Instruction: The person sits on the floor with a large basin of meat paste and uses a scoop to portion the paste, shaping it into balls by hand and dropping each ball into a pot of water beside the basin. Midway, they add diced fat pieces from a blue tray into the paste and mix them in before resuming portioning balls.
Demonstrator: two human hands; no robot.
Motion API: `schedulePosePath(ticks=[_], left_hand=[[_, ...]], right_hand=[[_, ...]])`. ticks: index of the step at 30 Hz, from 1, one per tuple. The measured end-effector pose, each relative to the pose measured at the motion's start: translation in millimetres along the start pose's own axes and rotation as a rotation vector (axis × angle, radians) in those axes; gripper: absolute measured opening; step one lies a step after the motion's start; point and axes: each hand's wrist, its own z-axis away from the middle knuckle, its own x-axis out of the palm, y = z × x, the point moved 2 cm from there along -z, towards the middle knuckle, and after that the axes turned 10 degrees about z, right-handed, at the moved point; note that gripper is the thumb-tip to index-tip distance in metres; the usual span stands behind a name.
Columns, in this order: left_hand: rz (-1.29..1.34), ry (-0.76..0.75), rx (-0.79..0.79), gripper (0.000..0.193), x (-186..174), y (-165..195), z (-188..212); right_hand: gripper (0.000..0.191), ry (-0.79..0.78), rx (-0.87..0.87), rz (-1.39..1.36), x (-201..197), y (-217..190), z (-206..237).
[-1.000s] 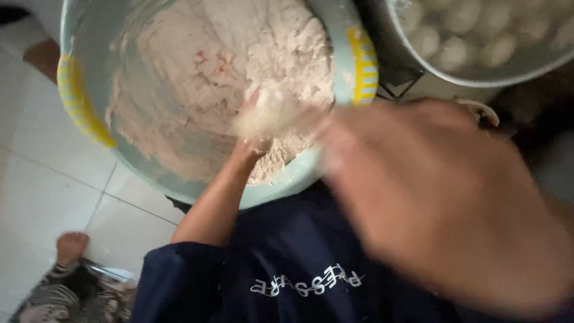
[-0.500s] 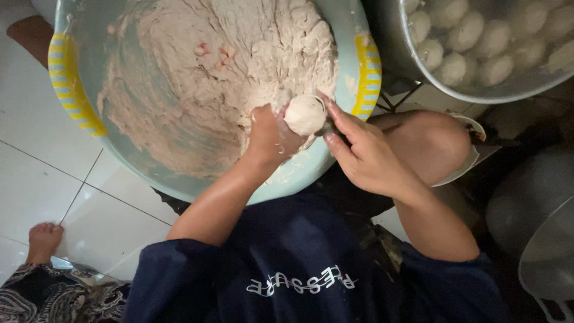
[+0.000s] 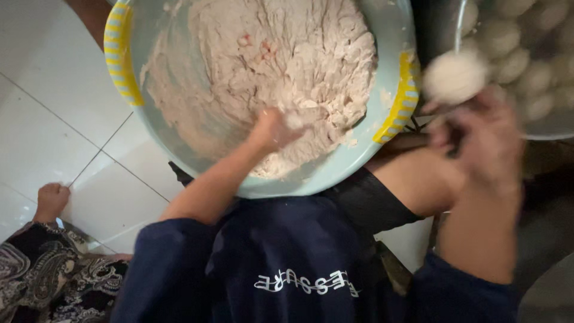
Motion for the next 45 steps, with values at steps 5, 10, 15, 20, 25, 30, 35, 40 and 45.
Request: schedulePosePath(ticks=[5,10,15,20,25,30,35,40,45], left_hand=[[0.007,0.37,-0.04,0.042,-59.2,-40.3,-34.8],[0.386,0.373,-0.094,0.036,-46.1,-26.1,-62.3],[0.234,0.026,-0.226,0.033,-19.9,-26.0,-49.9],[0.527,0.206,0.293,0.034,7.2,2.3,-42.3],[0.656,0.067,-0.063,0.033,7.2,76.4,-19.9],[0.217,0.295,0.4,0.036,-25.0,149.0,2.8],[0.19,0.321,0.361,0.04,-32.0,161.5,2.8],[0.256,0.188,0.15,0.027,-26.9,153.1,-0.2],[0.142,0.196,0.196,0.032,-20.3,132.0,-2.7]], right_hand=[[0.033,0.33,-0.145,0.678,-74.6,-8.6,-43.8],[0.037,0.528,-0.581,1.688,-96.5,-12.4,-58.3],[0.036,0.504,-0.319,1.575,-95.6,-26.4,-55.8],[0.038,0.545,-0.651,1.504,-76.2,-56.0,-33.2],[0.028,0.443,-0.43,0.742,-25.2,-43.4,1.4],[0.031,0.023,-0.192,0.466,56.7,-16.6,22.4],[0.053,-0.045,-0.456,0.785,91.3,-19.6,29.8],[0.057,-0.174,0.002,0.321,98.7,16.8,22.6],[0.052,-0.253,0.159,-0.089,97.1,46.9,9.1]])
